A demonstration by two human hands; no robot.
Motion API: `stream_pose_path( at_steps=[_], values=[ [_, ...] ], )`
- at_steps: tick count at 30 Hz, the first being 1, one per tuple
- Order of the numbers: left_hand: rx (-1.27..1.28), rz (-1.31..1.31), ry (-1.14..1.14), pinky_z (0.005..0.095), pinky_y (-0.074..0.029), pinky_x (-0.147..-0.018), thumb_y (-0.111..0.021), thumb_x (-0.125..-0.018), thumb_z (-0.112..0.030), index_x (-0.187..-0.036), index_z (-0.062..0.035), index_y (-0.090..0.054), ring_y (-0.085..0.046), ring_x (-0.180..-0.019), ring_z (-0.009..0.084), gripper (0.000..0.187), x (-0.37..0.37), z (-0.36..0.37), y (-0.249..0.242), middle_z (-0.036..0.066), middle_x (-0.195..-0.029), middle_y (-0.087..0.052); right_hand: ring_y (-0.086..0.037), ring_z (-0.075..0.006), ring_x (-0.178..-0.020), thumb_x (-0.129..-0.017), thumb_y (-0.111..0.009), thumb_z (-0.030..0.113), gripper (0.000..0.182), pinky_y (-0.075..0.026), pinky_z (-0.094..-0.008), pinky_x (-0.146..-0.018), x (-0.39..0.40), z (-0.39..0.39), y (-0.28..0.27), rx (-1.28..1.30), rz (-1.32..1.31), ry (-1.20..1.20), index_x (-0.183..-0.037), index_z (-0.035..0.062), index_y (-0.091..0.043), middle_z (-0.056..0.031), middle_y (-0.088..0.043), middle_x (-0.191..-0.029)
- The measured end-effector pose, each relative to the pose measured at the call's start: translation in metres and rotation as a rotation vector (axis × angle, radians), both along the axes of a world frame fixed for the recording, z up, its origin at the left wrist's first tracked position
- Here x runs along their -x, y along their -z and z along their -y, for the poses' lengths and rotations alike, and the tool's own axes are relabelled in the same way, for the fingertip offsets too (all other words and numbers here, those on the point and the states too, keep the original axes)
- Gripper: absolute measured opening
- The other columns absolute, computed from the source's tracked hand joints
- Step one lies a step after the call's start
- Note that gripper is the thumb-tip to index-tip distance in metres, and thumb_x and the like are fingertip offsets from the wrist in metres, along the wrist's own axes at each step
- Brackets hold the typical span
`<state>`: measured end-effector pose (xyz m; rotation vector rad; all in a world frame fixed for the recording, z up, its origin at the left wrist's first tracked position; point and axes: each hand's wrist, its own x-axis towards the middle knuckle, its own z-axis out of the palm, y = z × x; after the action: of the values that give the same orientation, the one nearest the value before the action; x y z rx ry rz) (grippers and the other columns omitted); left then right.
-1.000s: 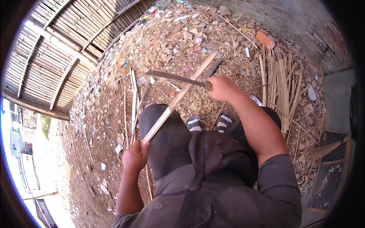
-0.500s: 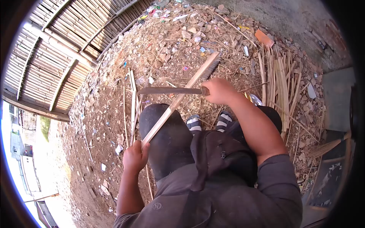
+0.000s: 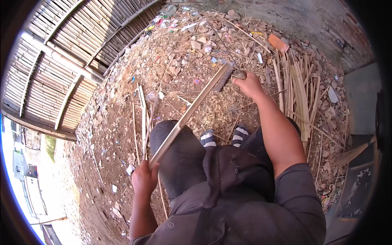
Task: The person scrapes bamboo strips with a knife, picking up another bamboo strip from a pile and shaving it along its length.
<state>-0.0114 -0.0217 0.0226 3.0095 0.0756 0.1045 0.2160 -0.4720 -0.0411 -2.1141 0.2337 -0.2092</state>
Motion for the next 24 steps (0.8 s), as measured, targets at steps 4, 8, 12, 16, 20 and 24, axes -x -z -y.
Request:
stream_pose_path(
  at_steps=[4,8,12,16,20,24],
  values=[
    [-0.052,-0.048,-0.022,0.0520,-0.052,-0.062,-0.070,-0.094,-0.040,-0.085,-0.0037,-0.060,-0.068,-0.068,0.0415,0.038,0.003,0.003,-0.012,0.020,-0.068,-0.065,-0.071,-0.0354,-0.091,-0.080,-0.077,0.035,0.038,-0.054,-0.0447,-0.081,-0.001,-0.003,-0.005,0.025,0.007,-0.050,-0.103,0.0042,-0.073,-0.0172,-0.074,-0.095],
    [0.004,-0.180,-0.043,0.0494,-0.052,-0.062,-0.071,-0.093,-0.039,-0.086,-0.0034,-0.066,-0.068,-0.068,0.0402,0.036,0.007,0.005,-0.028,0.019,-0.072,-0.067,-0.071,-0.0356,-0.090,-0.079,-0.076,0.033,0.038,-0.054,-0.0443,-0.081,0.001,-0.013,-0.001,0.054,0.001,-0.148,-0.102,0.0033,-0.072,-0.0176,-0.073,-0.093],
    [0.113,-0.196,-0.077,0.0488,-0.051,-0.062,-0.072,-0.093,-0.036,-0.090,-0.0033,-0.069,-0.067,-0.068,0.0399,0.033,0.009,0.009,-0.029,0.020,-0.075,-0.068,-0.070,-0.0361,-0.090,-0.078,-0.075,0.030,0.037,-0.054,-0.0444,-0.082,0.018,-0.037,-0.017,0.070,0.035,-0.257,-0.104,0.0036,-0.072,-0.0189,-0.073,-0.093],
    [0.196,-0.060,-0.046,0.0501,-0.050,-0.064,-0.070,-0.094,-0.033,-0.091,-0.0022,-0.068,-0.067,-0.069,0.0421,0.031,0.014,0.002,-0.006,0.021,-0.073,-0.067,-0.069,-0.0355,-0.080,-0.078,-0.079,0.032,0.035,-0.053,-0.0450,-0.073,0.032,-0.047,-0.031,0.180,0.077,-0.433,-0.099,0.0044,-0.071,-0.0161,-0.070,-0.081],
    [0.186,-0.178,-0.085,0.0518,-0.049,-0.065,-0.066,-0.097,-0.035,-0.086,-0.0016,-0.065,-0.066,-0.071,0.0451,0.035,0.015,0.008,-0.007,0.023,-0.072,-0.066,-0.068,-0.0405,-0.083,-0.075,-0.078,0.030,0.028,-0.054,-0.0495,-0.073,0.038,-0.059,-0.023,0.303,0.126,-0.549,-0.089,0.0066,-0.069,-0.0180,-0.070,-0.082],
    [0.180,-0.188,-0.079,0.0545,-0.048,-0.065,-0.059,-0.101,-0.041,-0.082,-0.0005,-0.060,-0.065,-0.073,0.0487,0.044,0.014,0.011,-0.003,0.027,-0.072,-0.064,-0.069,-0.0399,-0.083,-0.074,-0.077,0.028,0.025,-0.054,-0.0502,-0.074,0.052,-0.076,-0.041,0.447,0.028,-0.669,-0.089,0.0096,-0.070,-0.0166,-0.070,-0.080]
  ],
)
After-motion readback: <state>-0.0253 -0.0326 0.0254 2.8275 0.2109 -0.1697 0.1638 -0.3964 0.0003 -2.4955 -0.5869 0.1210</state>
